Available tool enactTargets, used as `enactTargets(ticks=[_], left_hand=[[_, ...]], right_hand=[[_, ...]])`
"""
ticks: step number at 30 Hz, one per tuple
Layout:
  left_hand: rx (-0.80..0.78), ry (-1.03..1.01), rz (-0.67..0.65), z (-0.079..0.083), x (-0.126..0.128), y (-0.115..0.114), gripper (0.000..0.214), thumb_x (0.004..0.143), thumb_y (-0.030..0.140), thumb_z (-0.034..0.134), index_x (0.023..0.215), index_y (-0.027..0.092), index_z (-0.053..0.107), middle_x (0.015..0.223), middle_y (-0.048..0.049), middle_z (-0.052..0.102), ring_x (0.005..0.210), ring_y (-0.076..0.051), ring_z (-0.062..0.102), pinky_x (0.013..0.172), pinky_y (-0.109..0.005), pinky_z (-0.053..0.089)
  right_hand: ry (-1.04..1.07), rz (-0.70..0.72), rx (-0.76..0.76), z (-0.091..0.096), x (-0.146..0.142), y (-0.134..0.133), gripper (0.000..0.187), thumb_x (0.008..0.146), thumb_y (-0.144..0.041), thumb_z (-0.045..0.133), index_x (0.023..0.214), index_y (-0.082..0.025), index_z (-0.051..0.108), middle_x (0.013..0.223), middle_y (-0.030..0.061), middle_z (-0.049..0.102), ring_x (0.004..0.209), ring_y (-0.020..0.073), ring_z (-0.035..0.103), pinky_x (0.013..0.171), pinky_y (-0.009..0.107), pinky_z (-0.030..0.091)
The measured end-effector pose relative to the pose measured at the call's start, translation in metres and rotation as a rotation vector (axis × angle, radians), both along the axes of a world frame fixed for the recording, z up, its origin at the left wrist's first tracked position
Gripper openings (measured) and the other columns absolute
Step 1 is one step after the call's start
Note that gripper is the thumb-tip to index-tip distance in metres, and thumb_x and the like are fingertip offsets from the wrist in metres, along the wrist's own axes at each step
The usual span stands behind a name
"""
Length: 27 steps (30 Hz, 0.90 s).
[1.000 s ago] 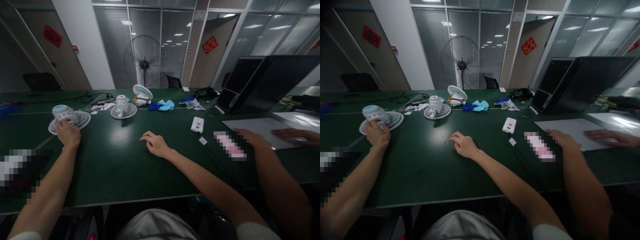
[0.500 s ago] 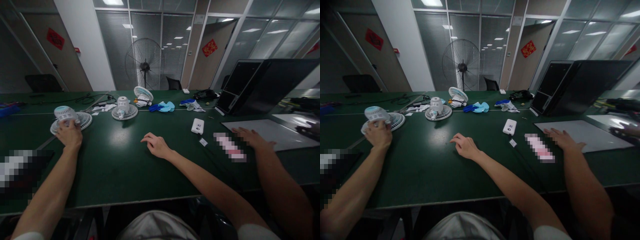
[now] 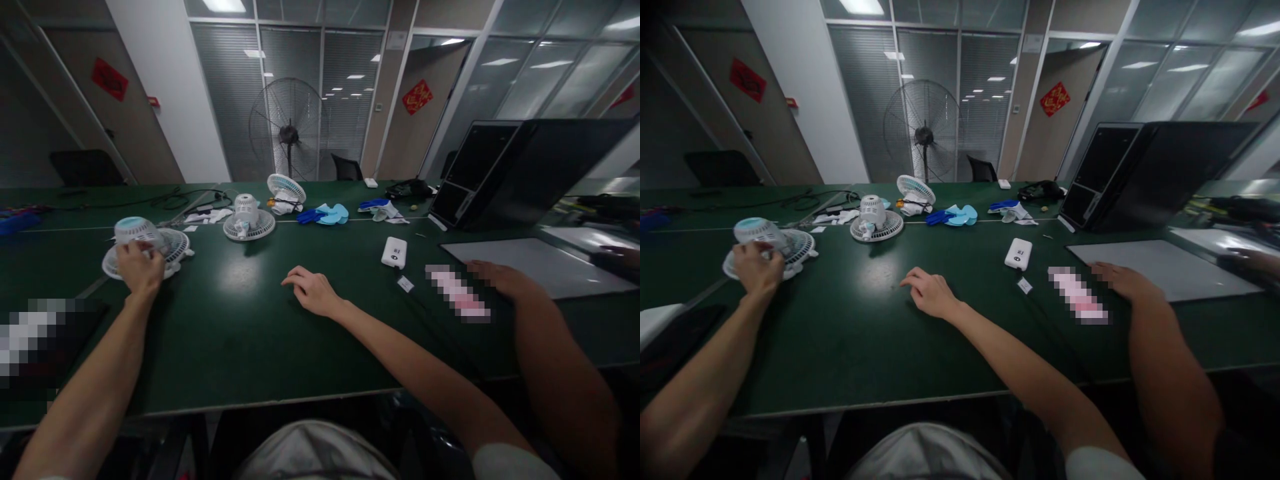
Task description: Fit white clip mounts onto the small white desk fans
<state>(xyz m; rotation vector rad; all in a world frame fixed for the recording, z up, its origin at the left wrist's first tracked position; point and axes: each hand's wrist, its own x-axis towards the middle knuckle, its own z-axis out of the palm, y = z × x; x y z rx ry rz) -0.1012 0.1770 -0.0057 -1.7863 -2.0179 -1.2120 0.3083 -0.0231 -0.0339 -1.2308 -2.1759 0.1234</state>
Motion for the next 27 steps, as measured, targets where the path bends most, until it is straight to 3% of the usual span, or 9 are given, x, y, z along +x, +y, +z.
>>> enactTargets(ticks=[8,12,17,20,24,27], left_hand=[[0.058,0.082,-0.157,-0.015,0.054,-0.039,0.021,0.088,0.035,0.064,0.100,0.016,0.066,0.106,-0.0052,0.054,0.087,-0.022,0.053,0.081,-0.033,0.042],[0.095,0.097,-0.355,-0.016,0.078,-0.075,0.012,0.086,0.029,0.064,0.090,0.018,0.063,0.100,-0.0038,0.057,0.080,-0.019,0.058,0.074,-0.030,0.044],[0.148,0.073,-0.624,-0.014,0.115,-0.134,0.007,0.085,0.024,0.065,0.082,0.019,0.060,0.091,-0.0012,0.058,0.069,-0.015,0.057,0.065,-0.028,0.043],[0.151,0.041,-0.786,-0.017,0.143,-0.160,0.007,0.087,0.022,0.063,0.081,0.019,0.060,0.090,-0.0013,0.058,0.065,-0.014,0.055,0.061,-0.027,0.043],[0.183,-0.003,-0.978,-0.027,0.187,-0.169,0.004,0.088,0.018,0.061,0.083,0.019,0.061,0.088,-0.0024,0.057,0.071,-0.016,0.056,0.064,-0.028,0.045],[0.194,-0.058,-1.043,-0.031,0.221,-0.162,0.006,0.087,0.015,0.058,0.083,0.019,0.060,0.088,-0.0030,0.056,0.077,-0.018,0.057,0.070,-0.031,0.047]], right_hand=[[0.034,0.007,-0.030,-0.002,0.000,0.001,0.033,0.100,-0.006,0.051,0.125,-0.021,0.067,0.121,0.0048,0.065,0.072,0.0094,0.059,0.064,0.023,0.045],[0.049,-0.040,-0.044,-0.001,-0.001,0.003,0.032,0.102,-0.010,0.051,0.129,-0.023,0.064,0.122,0.0048,0.065,0.075,0.0102,0.061,0.065,0.024,0.046],[-0.018,0.019,-0.079,0.009,-0.002,0.000,0.042,0.102,-0.037,0.062,0.141,-0.025,0.051,0.130,0.0073,0.059,0.081,0.0125,0.065,0.065,0.025,0.050],[-0.177,0.137,0.014,0.013,0.000,-0.006,0.053,0.098,-0.055,0.064,0.138,-0.023,0.051,0.126,0.0089,0.061,0.086,0.0170,0.065,0.064,0.026,0.048],[-0.388,0.267,0.217,0.003,0.002,-0.012,0.048,0.099,-0.061,0.056,0.119,-0.017,0.061,0.104,0.0074,0.067,0.080,0.0184,0.065,0.058,0.027,0.043],[-0.445,0.253,0.300,-0.006,0.008,-0.014,0.041,0.102,-0.053,0.052,0.107,-0.015,0.065,0.092,0.0073,0.069,0.072,0.0178,0.064,0.057,0.027,0.042]])
